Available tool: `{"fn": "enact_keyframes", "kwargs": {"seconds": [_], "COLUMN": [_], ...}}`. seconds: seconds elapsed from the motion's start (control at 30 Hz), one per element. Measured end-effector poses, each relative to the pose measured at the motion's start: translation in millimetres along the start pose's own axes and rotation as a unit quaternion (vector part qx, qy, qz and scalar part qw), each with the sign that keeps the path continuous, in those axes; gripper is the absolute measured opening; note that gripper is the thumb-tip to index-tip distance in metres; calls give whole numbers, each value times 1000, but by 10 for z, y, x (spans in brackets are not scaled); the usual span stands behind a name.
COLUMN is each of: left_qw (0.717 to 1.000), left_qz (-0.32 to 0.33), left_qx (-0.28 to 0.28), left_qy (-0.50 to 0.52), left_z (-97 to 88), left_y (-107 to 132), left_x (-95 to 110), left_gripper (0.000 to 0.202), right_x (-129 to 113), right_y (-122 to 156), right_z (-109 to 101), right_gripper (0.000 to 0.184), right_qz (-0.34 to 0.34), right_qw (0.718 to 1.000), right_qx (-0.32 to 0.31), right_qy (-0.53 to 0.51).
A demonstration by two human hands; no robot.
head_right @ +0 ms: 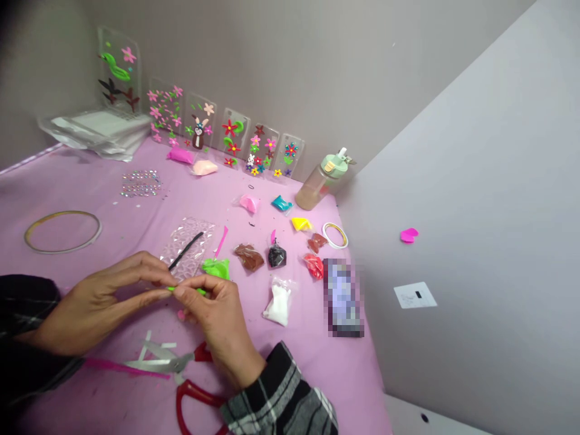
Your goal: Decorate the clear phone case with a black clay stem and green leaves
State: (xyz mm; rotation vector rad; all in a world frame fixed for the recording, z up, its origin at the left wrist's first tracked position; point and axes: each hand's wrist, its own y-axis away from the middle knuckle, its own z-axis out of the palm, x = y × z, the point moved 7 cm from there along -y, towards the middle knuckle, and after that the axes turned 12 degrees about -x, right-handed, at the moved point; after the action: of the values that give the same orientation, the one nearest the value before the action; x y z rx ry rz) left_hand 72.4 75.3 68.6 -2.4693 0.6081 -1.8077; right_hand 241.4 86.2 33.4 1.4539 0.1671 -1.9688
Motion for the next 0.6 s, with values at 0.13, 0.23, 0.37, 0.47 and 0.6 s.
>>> {"fn": "enact_keyframes", "kwargs": {"seconds": [0.13, 0.23, 0.37, 0.47, 0.6], "left_qw": [1000, 1000, 999, 998, 998], "left_qz": [16, 27, 36, 48, 51], "left_qx": [2, 6, 12, 13, 6], "left_qy": [-6, -13, -30, -36, -32], "left_z": [3, 0, -8, -11, 6], "left_y": [18, 21, 25, 30, 26], "left_x": [3, 13, 27, 49, 47], "left_gripper": [13, 14, 12, 12, 11], "right_x": [8, 1, -24, -21, -2], "right_y": [1, 0, 2, 1, -1], "right_z": [6, 2, 7, 20, 12], "right_gripper": [45, 44, 43, 43, 43], "right_qz": [-1, -1, -10, -10, -7], "right_qw": [1000, 1000, 1000, 1000, 1000], "right_qx": [-8, -5, -1, -8, -5], "right_qy": [9, 13, 8, 7, 6]}}
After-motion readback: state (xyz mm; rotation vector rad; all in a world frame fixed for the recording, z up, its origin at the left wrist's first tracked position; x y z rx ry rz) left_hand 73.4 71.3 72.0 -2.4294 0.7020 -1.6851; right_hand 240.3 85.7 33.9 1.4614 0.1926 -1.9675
